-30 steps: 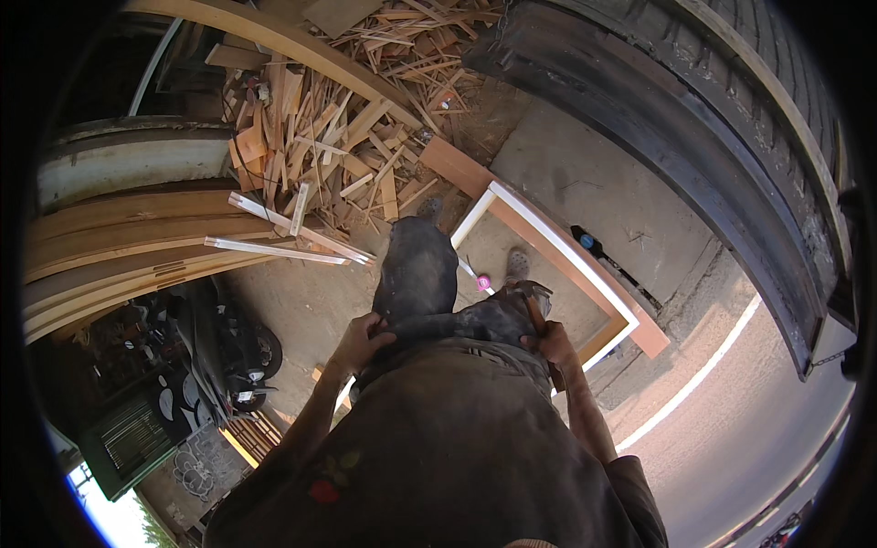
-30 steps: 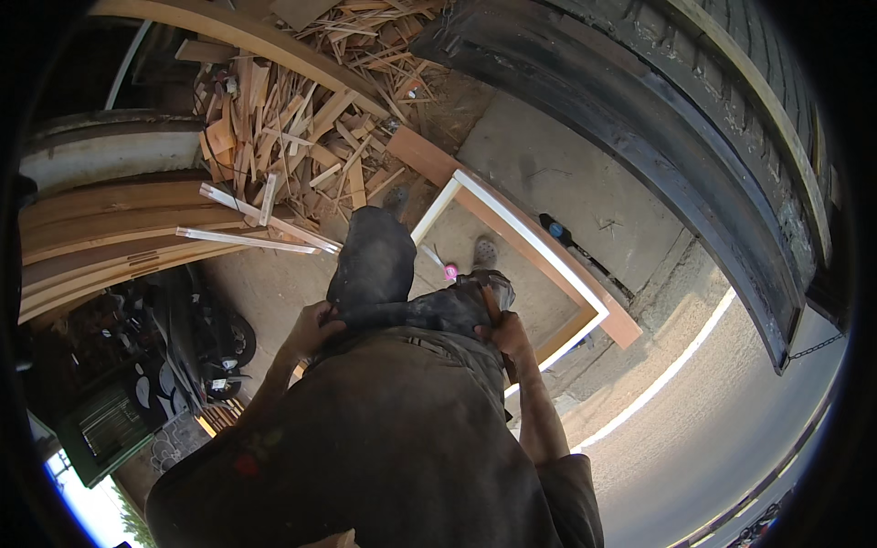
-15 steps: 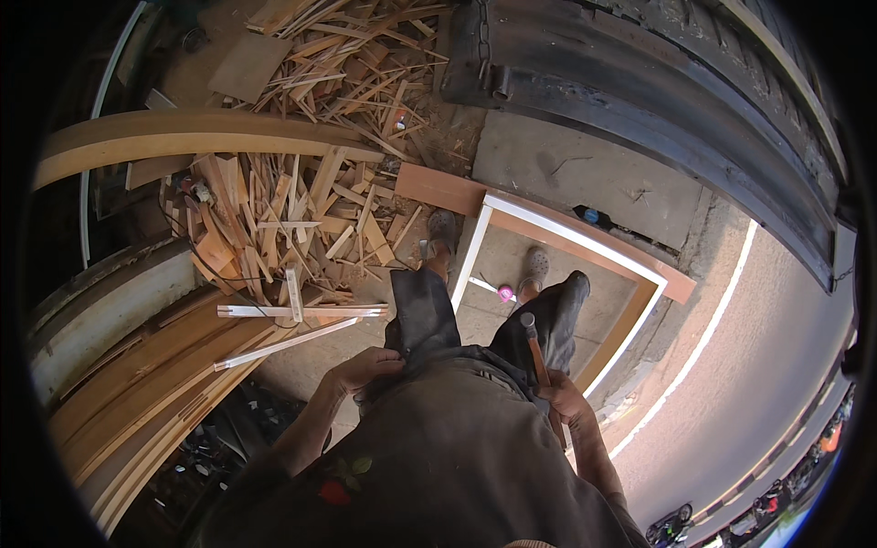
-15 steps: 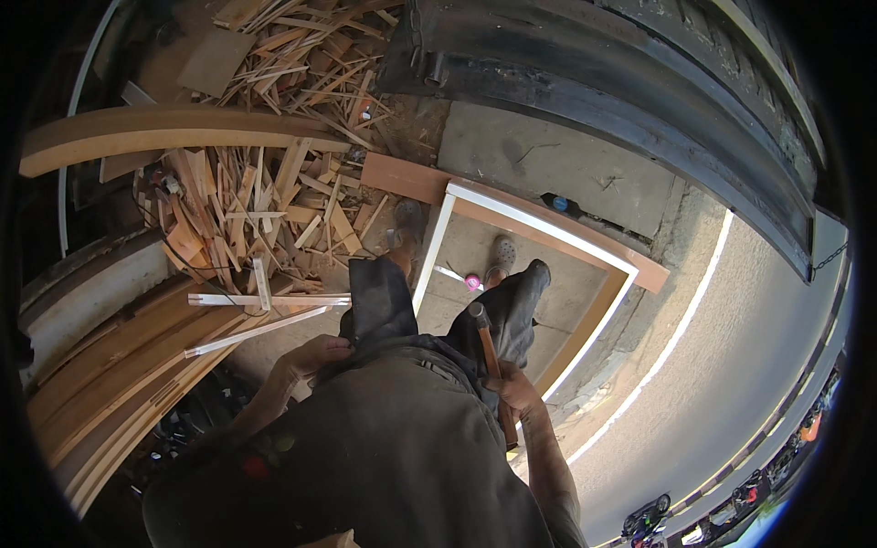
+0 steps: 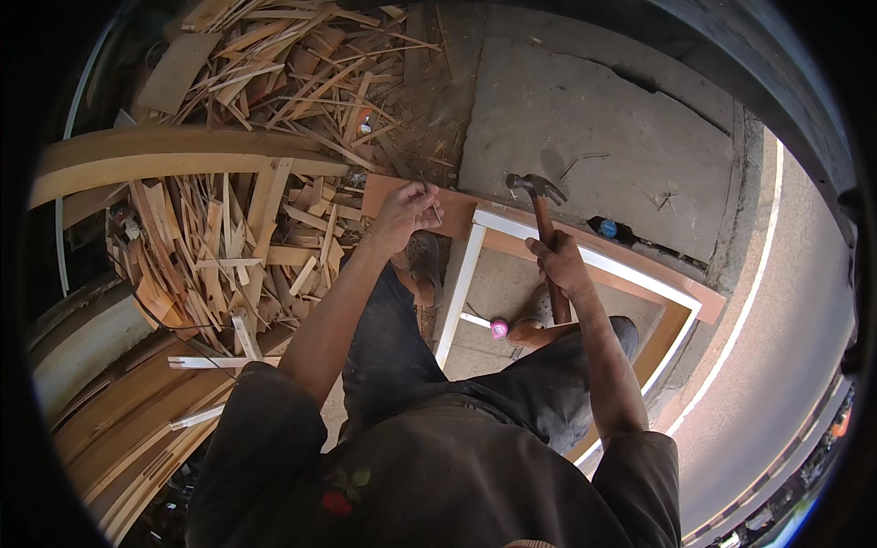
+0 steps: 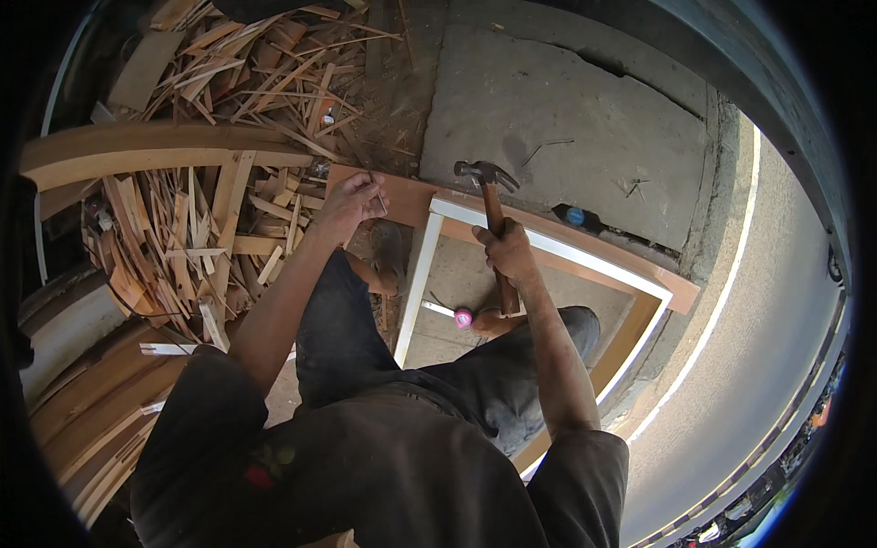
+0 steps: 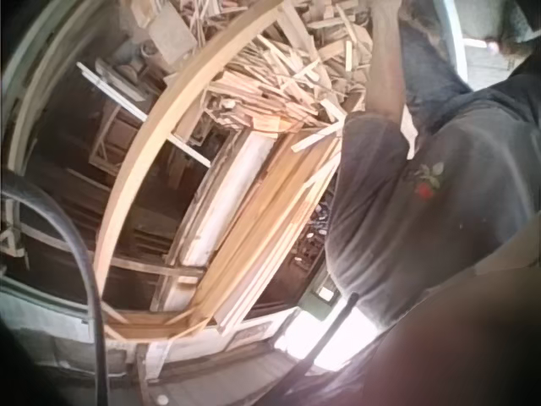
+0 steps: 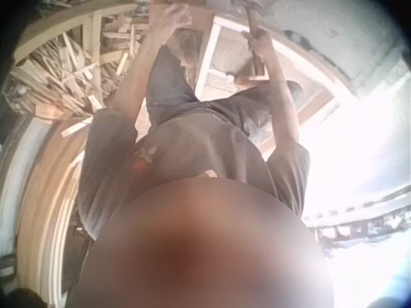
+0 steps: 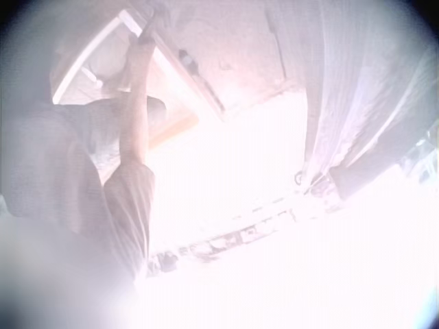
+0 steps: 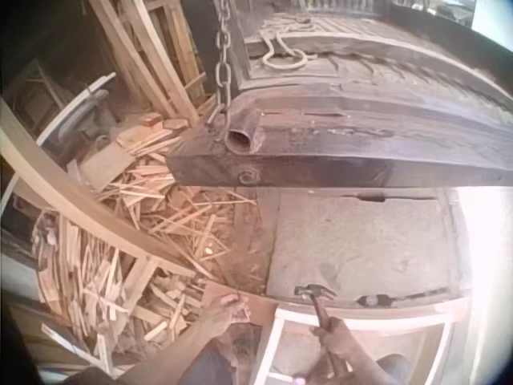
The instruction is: The person assembles a rectangular wooden frame on the ground using white and brown planks. They position the pieces, then use a hammer and nails to fasten the corners together.
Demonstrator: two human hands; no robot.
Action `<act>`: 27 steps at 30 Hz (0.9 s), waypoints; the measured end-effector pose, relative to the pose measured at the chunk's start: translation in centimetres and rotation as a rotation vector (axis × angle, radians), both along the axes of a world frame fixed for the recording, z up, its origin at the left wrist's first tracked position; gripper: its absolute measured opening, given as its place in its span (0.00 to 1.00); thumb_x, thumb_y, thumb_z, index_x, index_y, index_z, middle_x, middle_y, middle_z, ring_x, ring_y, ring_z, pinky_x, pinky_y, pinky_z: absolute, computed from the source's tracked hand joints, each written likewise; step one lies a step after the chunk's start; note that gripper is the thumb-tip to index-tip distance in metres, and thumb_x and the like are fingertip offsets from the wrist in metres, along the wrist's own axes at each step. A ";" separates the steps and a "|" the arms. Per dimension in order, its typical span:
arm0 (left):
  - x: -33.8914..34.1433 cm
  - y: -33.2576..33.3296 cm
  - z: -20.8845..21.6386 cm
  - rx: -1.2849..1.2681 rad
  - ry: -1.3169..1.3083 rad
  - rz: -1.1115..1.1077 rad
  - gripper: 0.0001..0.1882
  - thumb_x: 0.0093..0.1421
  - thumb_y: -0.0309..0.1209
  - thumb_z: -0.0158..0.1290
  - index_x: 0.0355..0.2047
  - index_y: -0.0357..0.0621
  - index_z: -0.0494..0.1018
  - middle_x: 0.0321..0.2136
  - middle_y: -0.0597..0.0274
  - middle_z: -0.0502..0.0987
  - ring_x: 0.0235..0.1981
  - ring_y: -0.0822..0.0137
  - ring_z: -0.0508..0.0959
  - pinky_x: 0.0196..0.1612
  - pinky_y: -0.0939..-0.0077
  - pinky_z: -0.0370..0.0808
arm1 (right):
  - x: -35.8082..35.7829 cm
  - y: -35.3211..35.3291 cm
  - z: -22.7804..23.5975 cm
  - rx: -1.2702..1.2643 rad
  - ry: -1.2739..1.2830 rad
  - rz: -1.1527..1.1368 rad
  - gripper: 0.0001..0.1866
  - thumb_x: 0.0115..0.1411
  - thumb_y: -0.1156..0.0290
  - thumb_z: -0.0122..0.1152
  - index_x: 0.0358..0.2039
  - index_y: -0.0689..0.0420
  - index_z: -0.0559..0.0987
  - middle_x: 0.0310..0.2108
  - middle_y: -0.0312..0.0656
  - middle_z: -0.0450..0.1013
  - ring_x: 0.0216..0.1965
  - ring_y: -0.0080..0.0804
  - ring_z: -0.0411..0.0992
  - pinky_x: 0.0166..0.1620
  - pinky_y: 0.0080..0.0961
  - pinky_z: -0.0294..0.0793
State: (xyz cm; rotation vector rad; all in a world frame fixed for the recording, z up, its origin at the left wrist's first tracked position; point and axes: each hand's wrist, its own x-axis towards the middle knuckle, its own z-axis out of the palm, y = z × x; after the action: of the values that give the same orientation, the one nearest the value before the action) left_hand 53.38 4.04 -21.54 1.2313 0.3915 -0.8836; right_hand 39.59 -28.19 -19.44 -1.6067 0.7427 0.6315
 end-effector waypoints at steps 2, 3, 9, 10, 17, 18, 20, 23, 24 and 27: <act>0.6 -1.8 -5.5 -0.030 -0.014 0.035 0.09 0.73 0.27 0.59 0.50 0.41 0.76 0.40 0.61 0.80 0.41 0.65 0.84 0.47 0.63 0.85 | 2.0 -1.1 -5.0 -0.097 -0.045 0.038 0.19 0.66 0.62 0.72 0.37 0.66 0.75 0.23 0.39 0.73 0.20 0.26 0.73 0.24 0.28 0.73; 1.0 -2.7 -8.0 -0.032 -0.031 0.049 0.08 0.73 0.27 0.59 0.50 0.41 0.76 0.40 0.61 0.80 0.41 0.65 0.84 0.47 0.63 0.86 | 2.2 -1.6 -7.3 -0.140 -0.081 0.061 0.19 0.66 0.63 0.72 0.37 0.66 0.75 0.23 0.40 0.73 0.20 0.27 0.73 0.24 0.28 0.73; 1.3 -4.5 -17.6 0.079 -0.091 0.102 0.08 0.72 0.24 0.57 0.50 0.40 0.76 0.39 0.61 0.80 0.41 0.65 0.84 0.48 0.64 0.86 | 0.0 -2.7 -20.1 -0.358 -0.218 0.110 0.18 0.64 0.66 0.73 0.37 0.67 0.74 0.21 0.45 0.75 0.20 0.31 0.76 0.25 0.33 0.75; 1.3 -4.4 -18.1 0.135 -0.080 0.098 0.08 0.72 0.24 0.57 0.50 0.40 0.76 0.39 0.61 0.80 0.41 0.65 0.84 0.48 0.64 0.86 | -0.6 -2.3 -21.4 -0.417 -0.305 0.132 0.17 0.64 0.67 0.73 0.37 0.66 0.74 0.21 0.46 0.75 0.20 0.33 0.77 0.26 0.34 0.76; 2.8 -6.3 -19.6 0.149 -0.171 -0.019 0.10 0.73 0.28 0.58 0.51 0.38 0.76 0.39 0.62 0.80 0.41 0.68 0.83 0.47 0.68 0.85 | -1.3 -1.1 -23.6 -0.504 -0.252 0.137 0.16 0.63 0.67 0.72 0.37 0.64 0.74 0.23 0.55 0.77 0.26 0.55 0.80 0.32 0.47 0.77; 2.5 -6.5 -19.8 0.165 -0.166 -0.053 0.10 0.73 0.28 0.58 0.51 0.38 0.76 0.39 0.62 0.80 0.41 0.68 0.83 0.47 0.69 0.85 | -1.1 -1.1 -23.4 -0.513 -0.240 0.155 0.16 0.63 0.67 0.72 0.37 0.63 0.73 0.23 0.55 0.77 0.27 0.57 0.79 0.32 0.48 0.76; 2.0 -7.0 -20.7 0.199 -0.160 -0.112 0.10 0.73 0.27 0.58 0.51 0.36 0.77 0.38 0.61 0.81 0.40 0.69 0.84 0.46 0.71 0.85 | -0.5 -0.9 -23.0 -0.535 -0.211 0.194 0.17 0.63 0.67 0.73 0.36 0.63 0.73 0.23 0.55 0.76 0.28 0.60 0.79 0.34 0.51 0.75; 1.3 -7.7 -22.7 0.205 -0.148 -0.149 0.08 0.73 0.24 0.57 0.48 0.33 0.78 0.37 0.59 0.83 0.38 0.70 0.85 0.42 0.74 0.86 | 0.4 -0.4 -22.6 -0.564 -0.157 0.239 0.17 0.62 0.68 0.73 0.36 0.62 0.72 0.25 0.55 0.76 0.30 0.62 0.78 0.36 0.53 0.75; 1.0 -8.1 -23.4 0.183 -0.132 -0.137 0.08 0.73 0.24 0.57 0.48 0.33 0.78 0.37 0.58 0.83 0.38 0.70 0.85 0.42 0.74 0.86 | 0.6 -0.3 -22.6 -0.561 -0.133 0.243 0.16 0.62 0.69 0.73 0.37 0.62 0.72 0.26 0.56 0.77 0.31 0.63 0.78 0.38 0.54 0.75; 0.2 -9.0 -24.9 0.191 -0.162 -0.195 0.07 0.73 0.25 0.57 0.46 0.32 0.78 0.36 0.58 0.83 0.37 0.70 0.85 0.41 0.75 0.86 | 1.0 0.0 -22.4 -0.566 -0.121 0.250 0.16 0.61 0.70 0.73 0.37 0.63 0.72 0.27 0.57 0.77 0.32 0.63 0.79 0.39 0.55 0.76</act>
State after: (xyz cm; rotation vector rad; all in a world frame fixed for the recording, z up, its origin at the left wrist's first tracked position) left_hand 53.58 -5.01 -46.48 1.5257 0.2322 -0.9199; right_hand 40.63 -28.22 -41.83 -2.2634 0.6691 0.5186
